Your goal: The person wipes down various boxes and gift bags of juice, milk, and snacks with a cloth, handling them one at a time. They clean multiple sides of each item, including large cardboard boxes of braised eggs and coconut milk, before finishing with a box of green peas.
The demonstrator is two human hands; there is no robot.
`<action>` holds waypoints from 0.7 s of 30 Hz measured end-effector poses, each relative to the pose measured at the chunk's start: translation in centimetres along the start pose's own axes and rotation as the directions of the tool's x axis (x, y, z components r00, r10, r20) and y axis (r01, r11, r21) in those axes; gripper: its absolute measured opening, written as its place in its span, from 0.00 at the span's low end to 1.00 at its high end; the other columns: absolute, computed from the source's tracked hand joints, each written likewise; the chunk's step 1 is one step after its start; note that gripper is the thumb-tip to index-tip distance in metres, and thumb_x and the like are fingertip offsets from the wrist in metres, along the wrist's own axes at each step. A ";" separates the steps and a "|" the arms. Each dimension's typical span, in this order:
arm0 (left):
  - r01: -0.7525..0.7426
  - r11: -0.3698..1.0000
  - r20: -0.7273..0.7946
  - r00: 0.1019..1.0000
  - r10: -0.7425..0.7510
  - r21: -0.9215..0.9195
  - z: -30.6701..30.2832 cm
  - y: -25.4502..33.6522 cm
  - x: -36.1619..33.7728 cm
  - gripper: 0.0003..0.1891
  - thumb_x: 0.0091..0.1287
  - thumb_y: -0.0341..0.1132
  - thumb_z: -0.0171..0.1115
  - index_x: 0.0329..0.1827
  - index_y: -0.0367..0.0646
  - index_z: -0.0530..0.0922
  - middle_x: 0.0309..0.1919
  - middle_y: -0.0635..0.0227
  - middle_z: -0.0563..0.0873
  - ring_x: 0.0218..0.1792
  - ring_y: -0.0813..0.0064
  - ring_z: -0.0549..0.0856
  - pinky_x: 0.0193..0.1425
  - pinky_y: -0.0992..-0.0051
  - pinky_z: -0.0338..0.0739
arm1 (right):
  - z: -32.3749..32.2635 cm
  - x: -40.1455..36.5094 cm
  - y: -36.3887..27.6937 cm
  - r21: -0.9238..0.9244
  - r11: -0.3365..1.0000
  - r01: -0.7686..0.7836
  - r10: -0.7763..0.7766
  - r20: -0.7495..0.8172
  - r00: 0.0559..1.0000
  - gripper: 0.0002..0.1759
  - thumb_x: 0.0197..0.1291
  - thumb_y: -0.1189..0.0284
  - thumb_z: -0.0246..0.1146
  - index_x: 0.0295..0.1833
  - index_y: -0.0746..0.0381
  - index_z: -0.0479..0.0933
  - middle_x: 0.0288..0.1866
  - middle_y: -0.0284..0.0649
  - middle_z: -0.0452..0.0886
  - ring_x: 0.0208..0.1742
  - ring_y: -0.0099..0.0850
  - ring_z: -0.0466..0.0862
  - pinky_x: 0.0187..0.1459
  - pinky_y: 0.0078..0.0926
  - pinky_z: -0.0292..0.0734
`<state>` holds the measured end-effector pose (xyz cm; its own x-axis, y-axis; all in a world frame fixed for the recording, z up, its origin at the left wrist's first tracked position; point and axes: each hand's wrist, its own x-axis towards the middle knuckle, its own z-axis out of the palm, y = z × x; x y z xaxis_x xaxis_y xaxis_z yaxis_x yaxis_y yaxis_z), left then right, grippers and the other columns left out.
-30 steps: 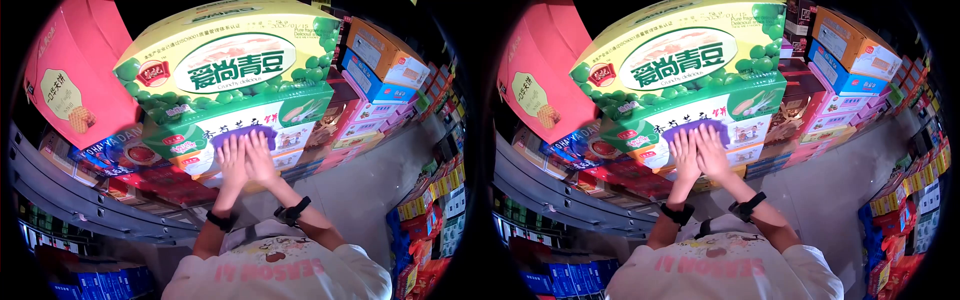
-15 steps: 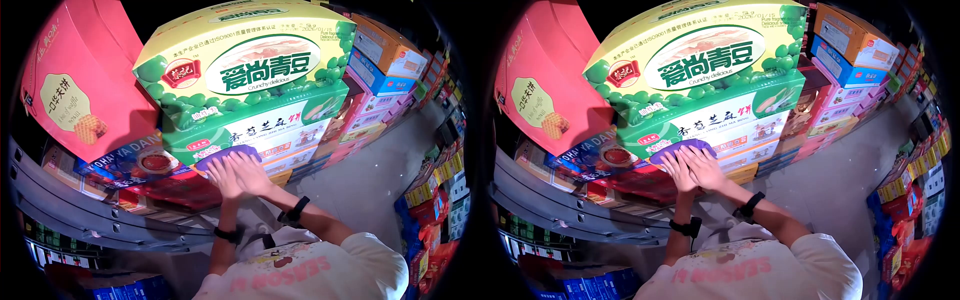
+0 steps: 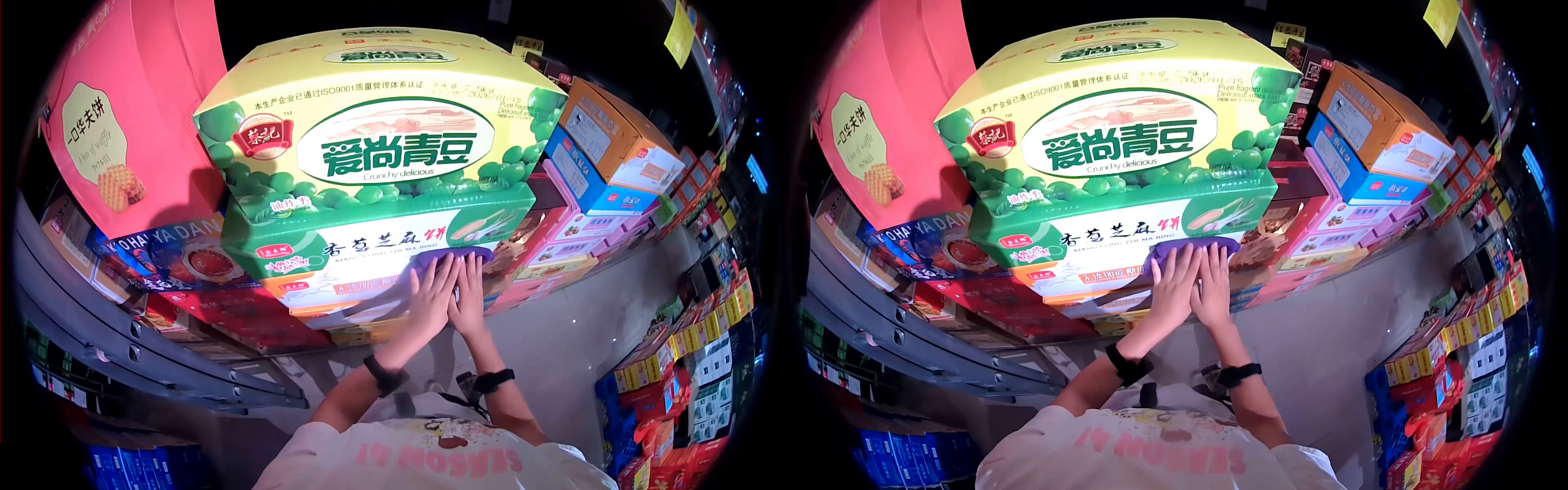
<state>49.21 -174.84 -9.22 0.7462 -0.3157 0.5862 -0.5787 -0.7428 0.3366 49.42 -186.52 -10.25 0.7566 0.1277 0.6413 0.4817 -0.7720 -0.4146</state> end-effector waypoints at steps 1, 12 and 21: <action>0.015 1.000 -0.029 0.999 -0.015 -0.006 0.0 0.3 0.1 0.32 0.57 0.31 0.53 0.69 0.46 0.60 0.68 0.60 0.61 0.67 0.50 0.61 0.66 0.39 0.43 | -0.2 0.2 0.0 0.022 1.000 0.010 -0.010 0.003 1.000 0.35 0.52 0.72 0.53 0.68 0.68 0.57 0.71 0.59 0.51 0.72 0.60 0.46 0.69 0.51 0.44; 0.386 0.825 -0.199 0.922 -0.331 0.413 -5.1 -10.2 -9.6 0.28 0.58 0.36 0.54 0.64 0.41 0.67 0.63 0.47 0.66 0.66 0.44 0.61 0.67 0.46 0.53 | 8.5 -0.1 -10.5 0.137 0.946 0.293 -0.310 0.119 0.943 0.32 0.48 0.71 0.59 0.62 0.67 0.65 0.62 0.56 0.68 0.62 0.57 0.66 0.63 0.56 0.54; 0.367 0.884 -0.180 0.928 -0.326 0.291 -7.0 -11.5 -11.2 0.39 0.53 0.37 0.58 0.67 0.31 0.54 0.66 0.29 0.48 0.67 0.27 0.48 0.68 0.43 0.48 | 10.8 -0.1 -12.3 0.161 0.925 0.344 -0.365 0.129 0.922 0.33 0.47 0.73 0.55 0.63 0.66 0.64 0.65 0.47 0.67 0.64 0.42 0.67 0.63 0.45 0.59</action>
<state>45.22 -158.67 -14.49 0.8223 0.0555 0.5664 -0.1417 -0.9439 0.2982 48.20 -170.30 -12.13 0.5789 0.4802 0.6590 0.7770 -0.5701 -0.2671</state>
